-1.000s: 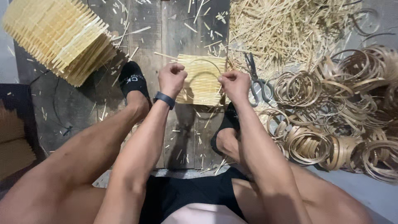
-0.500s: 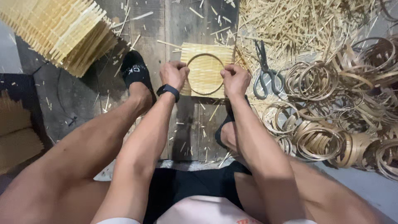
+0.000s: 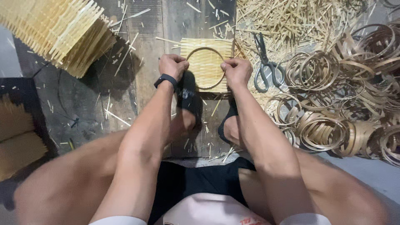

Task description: The person sits on the floor assembling bamboo steamer baskets. They trim protruding bamboo strips from a woven bamboo panel with scissors, press the panel into a round bamboo rim, bend and tuck the strip ends, and place finished baskets onto a stack of completed baskets.

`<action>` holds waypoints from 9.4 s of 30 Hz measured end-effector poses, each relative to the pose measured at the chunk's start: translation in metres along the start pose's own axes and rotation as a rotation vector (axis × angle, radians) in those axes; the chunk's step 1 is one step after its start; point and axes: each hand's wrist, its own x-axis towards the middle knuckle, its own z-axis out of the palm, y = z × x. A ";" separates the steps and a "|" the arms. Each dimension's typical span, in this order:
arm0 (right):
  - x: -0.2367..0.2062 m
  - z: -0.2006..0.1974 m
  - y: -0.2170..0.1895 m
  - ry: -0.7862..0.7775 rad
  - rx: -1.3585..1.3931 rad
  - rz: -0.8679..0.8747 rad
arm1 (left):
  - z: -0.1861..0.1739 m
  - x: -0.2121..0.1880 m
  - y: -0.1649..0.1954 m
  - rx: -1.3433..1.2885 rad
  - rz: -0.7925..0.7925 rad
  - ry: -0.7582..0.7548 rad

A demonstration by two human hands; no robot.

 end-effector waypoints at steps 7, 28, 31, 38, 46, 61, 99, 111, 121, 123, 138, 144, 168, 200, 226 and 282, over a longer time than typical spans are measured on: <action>-0.002 -0.005 0.002 -0.062 0.046 0.105 | 0.000 0.004 -0.001 0.022 -0.019 -0.036; 0.007 -0.022 -0.020 -0.054 -0.027 0.075 | 0.001 0.021 0.046 0.329 0.400 -0.082; -0.052 0.007 -0.030 -0.402 0.303 0.759 | 0.020 0.022 0.059 0.235 0.969 0.006; -0.108 0.063 0.000 -0.202 0.637 0.778 | 0.045 0.004 0.042 -0.037 0.654 -0.110; -0.112 0.051 0.005 -0.290 0.433 0.665 | 0.044 0.007 0.051 -0.131 0.500 -0.214; -0.005 0.013 0.018 -0.004 0.178 0.257 | 0.058 0.020 0.035 -0.310 0.054 -0.427; -0.007 -0.089 0.166 -0.114 -0.583 -0.167 | 0.063 -0.088 0.015 0.196 0.470 0.230; 0.008 -0.100 0.161 -0.530 -0.292 0.350 | 0.051 -0.077 0.040 0.146 0.839 0.003; -0.012 -0.110 0.087 -0.211 -0.567 -0.473 | 0.069 -0.081 0.036 0.102 0.575 0.103; -0.009 -0.094 0.087 -0.176 -0.729 -0.502 | 0.076 -0.083 0.032 0.100 0.576 0.089; 0.028 -0.074 0.078 -0.452 -0.872 -0.217 | 0.043 -0.054 0.032 0.171 0.811 -0.223; 0.026 -0.098 0.082 -0.394 -0.813 -0.349 | 0.062 -0.073 0.026 -0.021 0.501 -0.018; 0.029 -0.091 0.077 -0.510 -0.907 -0.292 | 0.061 -0.062 0.024 0.127 0.670 -0.173; 0.034 -0.065 0.089 -0.437 -0.854 -0.330 | 0.056 -0.083 0.036 -0.067 0.592 -0.231; 0.034 -0.071 0.073 -0.377 -0.758 -0.433 | 0.044 -0.060 0.038 0.245 0.696 -0.429; -0.041 0.013 0.085 -0.479 0.721 0.759 | 0.056 -0.060 -0.067 -0.839 -0.664 -0.434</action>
